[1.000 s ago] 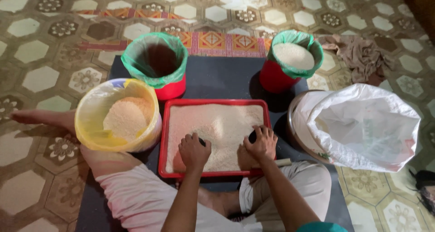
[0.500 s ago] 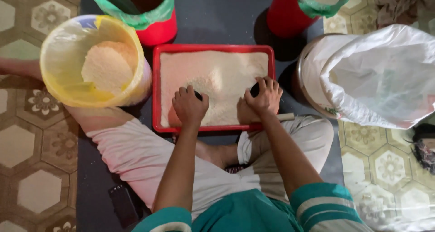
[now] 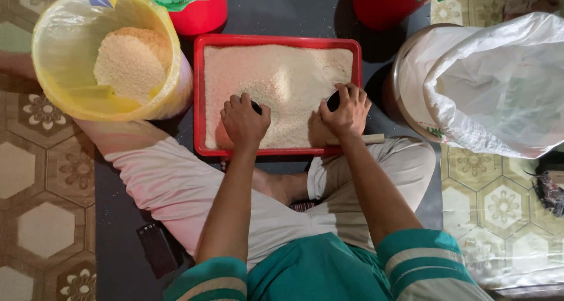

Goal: The person measures and transfers grains or powders from a tray into various containers using metal cups while sitting on the floor.

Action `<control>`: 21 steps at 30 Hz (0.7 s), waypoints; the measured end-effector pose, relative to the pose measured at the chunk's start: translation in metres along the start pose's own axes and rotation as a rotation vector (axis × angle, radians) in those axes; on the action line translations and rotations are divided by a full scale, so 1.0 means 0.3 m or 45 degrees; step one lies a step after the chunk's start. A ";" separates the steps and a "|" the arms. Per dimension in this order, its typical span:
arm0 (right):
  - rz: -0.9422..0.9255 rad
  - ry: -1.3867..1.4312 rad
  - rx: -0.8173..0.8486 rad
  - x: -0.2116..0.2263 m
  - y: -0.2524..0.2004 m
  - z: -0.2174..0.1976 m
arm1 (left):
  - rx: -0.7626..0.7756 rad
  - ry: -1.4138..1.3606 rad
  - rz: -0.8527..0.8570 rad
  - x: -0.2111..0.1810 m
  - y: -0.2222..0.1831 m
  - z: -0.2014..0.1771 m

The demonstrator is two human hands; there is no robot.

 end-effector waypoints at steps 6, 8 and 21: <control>0.002 0.015 -0.006 -0.001 0.002 0.002 | -0.048 -0.010 0.021 -0.003 0.000 -0.005; 0.001 0.018 -0.013 -0.002 0.007 -0.002 | -0.034 -0.009 0.016 -0.007 0.007 -0.006; -0.006 0.030 -0.042 0.002 0.002 -0.001 | -0.017 -0.009 0.023 0.006 -0.003 0.009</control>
Point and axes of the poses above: each hand's wrist, its own y-axis towards the middle knuckle, its own z-axis out of the palm, x = y × z, the point moved 3 cm from there along y, towards the middle knuckle, and after that the axes turned 5 degrees about -x, right-handed, at the moved point
